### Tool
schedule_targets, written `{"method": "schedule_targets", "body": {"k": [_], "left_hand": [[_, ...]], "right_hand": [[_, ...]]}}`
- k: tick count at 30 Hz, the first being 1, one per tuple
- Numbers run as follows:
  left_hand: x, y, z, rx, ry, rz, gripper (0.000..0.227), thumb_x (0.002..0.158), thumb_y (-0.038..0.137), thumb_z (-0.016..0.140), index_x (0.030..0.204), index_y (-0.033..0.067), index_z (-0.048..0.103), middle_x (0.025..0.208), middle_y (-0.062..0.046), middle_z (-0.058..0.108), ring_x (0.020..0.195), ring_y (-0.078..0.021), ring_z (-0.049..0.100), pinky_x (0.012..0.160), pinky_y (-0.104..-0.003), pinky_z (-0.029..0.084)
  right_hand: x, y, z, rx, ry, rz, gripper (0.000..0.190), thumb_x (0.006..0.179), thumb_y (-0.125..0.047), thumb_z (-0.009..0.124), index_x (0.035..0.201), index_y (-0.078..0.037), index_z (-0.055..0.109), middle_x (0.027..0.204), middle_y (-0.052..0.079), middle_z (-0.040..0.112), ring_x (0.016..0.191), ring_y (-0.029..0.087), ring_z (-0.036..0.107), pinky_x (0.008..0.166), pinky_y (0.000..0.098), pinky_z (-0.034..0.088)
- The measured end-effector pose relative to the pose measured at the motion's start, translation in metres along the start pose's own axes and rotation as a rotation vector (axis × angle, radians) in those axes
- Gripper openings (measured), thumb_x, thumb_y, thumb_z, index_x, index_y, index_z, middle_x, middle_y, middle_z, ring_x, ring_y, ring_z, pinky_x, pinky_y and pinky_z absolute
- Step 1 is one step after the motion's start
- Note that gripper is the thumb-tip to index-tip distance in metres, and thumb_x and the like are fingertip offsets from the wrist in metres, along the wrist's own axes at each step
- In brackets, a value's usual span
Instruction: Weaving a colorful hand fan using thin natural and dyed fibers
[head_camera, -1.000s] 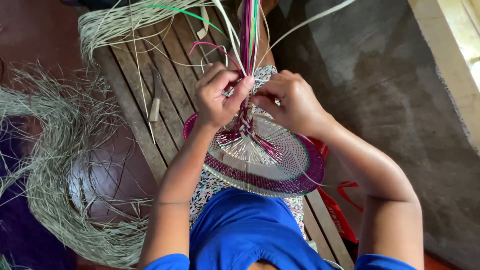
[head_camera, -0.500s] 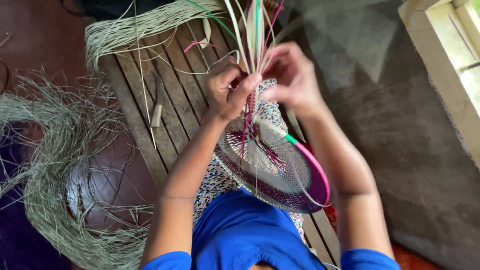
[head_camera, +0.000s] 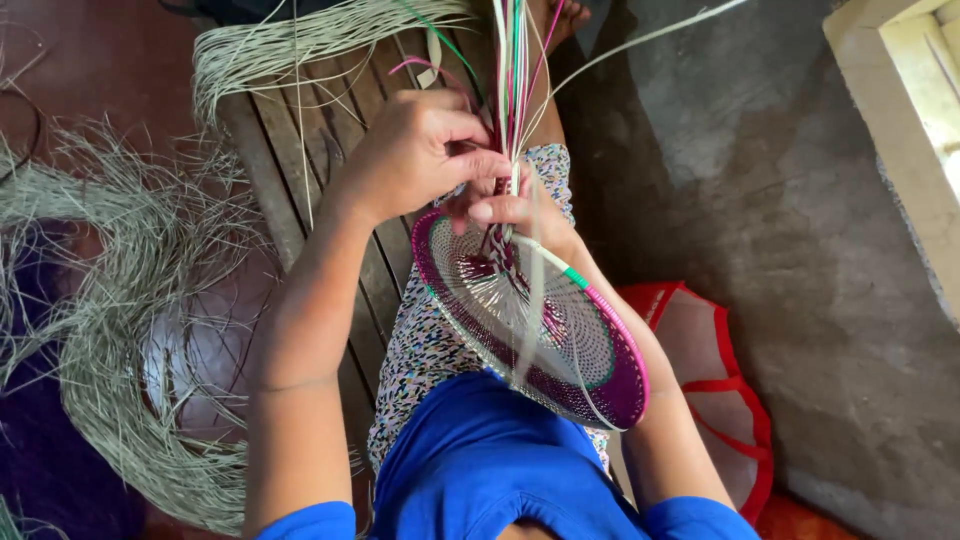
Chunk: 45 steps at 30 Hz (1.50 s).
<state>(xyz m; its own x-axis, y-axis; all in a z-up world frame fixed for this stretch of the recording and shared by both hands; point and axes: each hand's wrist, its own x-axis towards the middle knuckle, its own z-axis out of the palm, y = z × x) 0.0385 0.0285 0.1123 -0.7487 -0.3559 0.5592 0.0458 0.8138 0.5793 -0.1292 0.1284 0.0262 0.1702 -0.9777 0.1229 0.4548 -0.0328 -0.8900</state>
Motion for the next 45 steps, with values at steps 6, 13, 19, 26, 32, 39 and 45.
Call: {"method": "schedule_targets", "body": {"k": [6,13,19,26,32,39,45], "left_hand": [[-0.006,0.01,0.018,-0.121,0.138,-0.086,0.011,0.088,0.001,0.083,0.088,-0.006,0.074,0.079,-0.007,0.06,0.057,-0.0143,0.047,0.05,-0.029,0.035],[-0.009,0.016,0.022,0.113,0.171,-0.176,0.014,0.093,0.012,0.076,0.09,-0.0014,0.075,0.076,-0.008,0.059,0.054,-0.0211,0.051,0.049,-0.035,0.04],[-0.028,-0.021,0.046,0.014,0.21,-0.282,0.016,0.097,0.018,0.076,0.088,0.0058,0.074,0.07,-0.009,0.065,0.064,-0.0254,0.068,0.061,-0.032,0.053],[-0.044,-0.083,0.111,-0.286,0.262,-0.549,0.02,0.091,0.024,0.079,0.077,0.0115,0.072,0.062,-0.005,0.059,0.056,-0.0133,0.057,0.054,-0.029,0.047],[-0.04,-0.078,0.095,-0.244,0.275,-0.54,0.023,0.092,0.022,0.081,0.074,0.0127,0.071,0.061,-0.003,0.06,0.06,-0.0079,0.054,0.056,-0.025,0.044],[-0.04,-0.07,0.074,-0.169,0.202,-0.453,0.017,0.097,0.013,0.073,0.081,0.0112,0.074,0.073,-0.012,0.067,0.075,-0.0319,0.07,0.072,-0.037,0.054],[-0.048,-0.071,0.079,-0.032,0.245,-0.395,0.028,0.097,0.027,0.079,0.081,0.0059,0.07,0.07,-0.017,0.061,0.073,-0.0371,0.067,0.068,-0.04,0.053]], "right_hand": [[-0.004,0.002,0.009,0.051,0.18,-0.111,0.009,0.085,0.001,0.067,0.087,-0.002,0.059,0.065,0.004,0.057,0.055,0.011,0.054,0.055,0.0223,0.052],[0.004,0.011,-0.004,-0.151,0.352,-0.057,0.014,0.09,0.002,0.068,0.103,-0.005,0.066,0.075,0.0,0.062,0.061,0.006,0.052,0.054,0.0176,0.039],[0.028,0.029,-0.003,-0.502,0.478,-0.326,0.02,0.085,-0.004,0.084,0.073,-0.01,0.068,0.052,0.001,0.056,0.055,0.005,0.05,0.052,0.0207,0.038],[0.012,0.089,-0.055,-0.714,0.56,-0.424,0.027,0.082,-0.013,0.088,0.094,-0.004,0.065,0.078,0.011,0.06,0.081,0.016,0.051,0.074,0.0345,0.043],[0.017,0.009,-0.031,-1.104,0.533,-0.679,0.062,0.092,-0.033,0.086,0.142,-0.013,0.056,0.123,0.007,0.055,0.113,0.024,0.05,0.1,0.0392,0.04],[0.031,-0.014,-0.022,-1.366,0.26,-0.784,0.01,0.092,-0.022,0.081,0.099,-0.018,0.076,0.087,0.003,0.052,0.077,0.027,0.048,0.08,0.0384,0.04],[-0.018,0.002,-0.015,-1.238,0.023,-0.554,0.009,0.089,-0.016,0.082,0.089,-0.011,0.074,0.085,0.011,0.058,0.075,0.033,0.058,0.072,0.0419,0.048]]}}
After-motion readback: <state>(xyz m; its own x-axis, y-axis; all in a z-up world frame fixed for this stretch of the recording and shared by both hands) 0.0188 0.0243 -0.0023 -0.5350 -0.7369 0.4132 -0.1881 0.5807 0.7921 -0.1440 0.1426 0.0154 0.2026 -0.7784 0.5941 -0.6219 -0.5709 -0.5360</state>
